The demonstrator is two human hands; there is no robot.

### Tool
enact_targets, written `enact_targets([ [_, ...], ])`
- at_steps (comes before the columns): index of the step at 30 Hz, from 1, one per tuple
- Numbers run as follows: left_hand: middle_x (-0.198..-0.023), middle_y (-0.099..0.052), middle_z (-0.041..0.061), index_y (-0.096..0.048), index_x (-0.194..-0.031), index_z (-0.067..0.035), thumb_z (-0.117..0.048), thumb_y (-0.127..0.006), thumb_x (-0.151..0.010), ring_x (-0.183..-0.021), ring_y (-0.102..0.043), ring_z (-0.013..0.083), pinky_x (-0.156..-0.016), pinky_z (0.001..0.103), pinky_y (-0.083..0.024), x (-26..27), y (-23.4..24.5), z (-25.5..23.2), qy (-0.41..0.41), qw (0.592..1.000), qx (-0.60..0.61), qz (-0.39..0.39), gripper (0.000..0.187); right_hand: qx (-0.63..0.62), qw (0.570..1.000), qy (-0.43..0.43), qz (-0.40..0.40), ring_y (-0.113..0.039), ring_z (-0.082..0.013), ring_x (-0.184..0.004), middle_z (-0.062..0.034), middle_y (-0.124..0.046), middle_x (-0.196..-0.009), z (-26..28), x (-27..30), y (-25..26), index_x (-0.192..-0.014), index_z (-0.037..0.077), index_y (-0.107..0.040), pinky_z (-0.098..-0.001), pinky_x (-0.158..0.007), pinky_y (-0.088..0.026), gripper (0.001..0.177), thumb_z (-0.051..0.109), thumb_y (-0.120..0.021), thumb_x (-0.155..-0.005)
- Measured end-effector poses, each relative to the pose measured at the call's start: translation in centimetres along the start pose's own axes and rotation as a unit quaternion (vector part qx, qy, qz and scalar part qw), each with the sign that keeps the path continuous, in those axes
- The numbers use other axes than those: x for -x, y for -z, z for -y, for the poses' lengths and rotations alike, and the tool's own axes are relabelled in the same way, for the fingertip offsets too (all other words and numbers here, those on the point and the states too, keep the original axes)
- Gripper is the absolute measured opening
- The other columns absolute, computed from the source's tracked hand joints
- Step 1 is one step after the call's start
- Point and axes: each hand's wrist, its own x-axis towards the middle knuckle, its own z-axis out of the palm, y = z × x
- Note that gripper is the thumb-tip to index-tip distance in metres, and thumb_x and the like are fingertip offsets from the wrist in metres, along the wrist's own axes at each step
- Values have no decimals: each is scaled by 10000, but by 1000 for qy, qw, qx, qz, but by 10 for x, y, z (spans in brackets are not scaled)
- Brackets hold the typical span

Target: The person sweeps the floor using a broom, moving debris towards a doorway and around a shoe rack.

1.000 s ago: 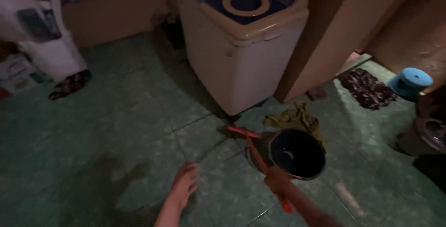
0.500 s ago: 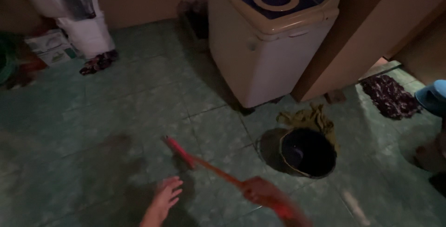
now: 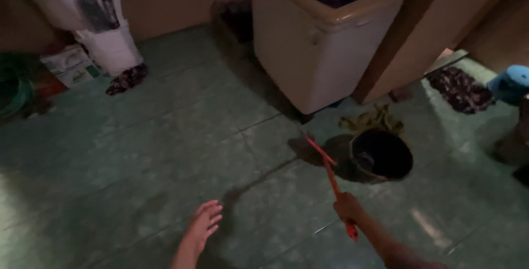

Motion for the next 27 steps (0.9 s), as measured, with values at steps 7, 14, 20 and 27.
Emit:
enact_targets([
  [7, -1331, -715, -2, -663, -1321, -194, -255, -454, -985, -1233, -639, 224, -1060, 448, -434, 31, 76, 11, 29, 998, -43, 22, 400, -362, 932, 16, 14, -584, -209, -693, -93, -613, -793, 255, -40, 18, -994, 3, -662, -385, -618, -495, 126, 109, -622, -940],
  [14, -1348, -689, -7, -634, -1360, -223, -254, -537, -980, -1238, -612, 228, -1082, 446, -420, 38, 113, 1, 17, 997, -61, 47, 393, -897, 365, 92, 231, -480, -128, -533, -1, -494, -717, 239, 15, 26, -1006, 52, -529, -301, -486, -406, 192, 224, -563, -1086],
  [20, -1344, -691, -10, -625, -1361, -198, -247, -520, -993, -1244, -622, 200, -1066, 421, -430, 71, 126, -30, -7, 996, -77, 54, 386, -772, 602, -202, 13, -501, -136, -523, -17, -588, -677, 190, 170, 63, -1223, 218, -642, -313, -468, -427, 266, 207, -592, -962],
  [27, -1328, -702, 0, -625, -1349, -204, -227, -460, -1006, -1201, -626, 202, -1013, 409, -439, 82, 140, -13, 10, 998, -54, 28, 381, -622, 725, -294, -8, -538, -161, -539, -31, -571, -656, 173, 99, 16, -1112, 44, -667, -325, -462, -424, 197, 169, -629, -965],
])
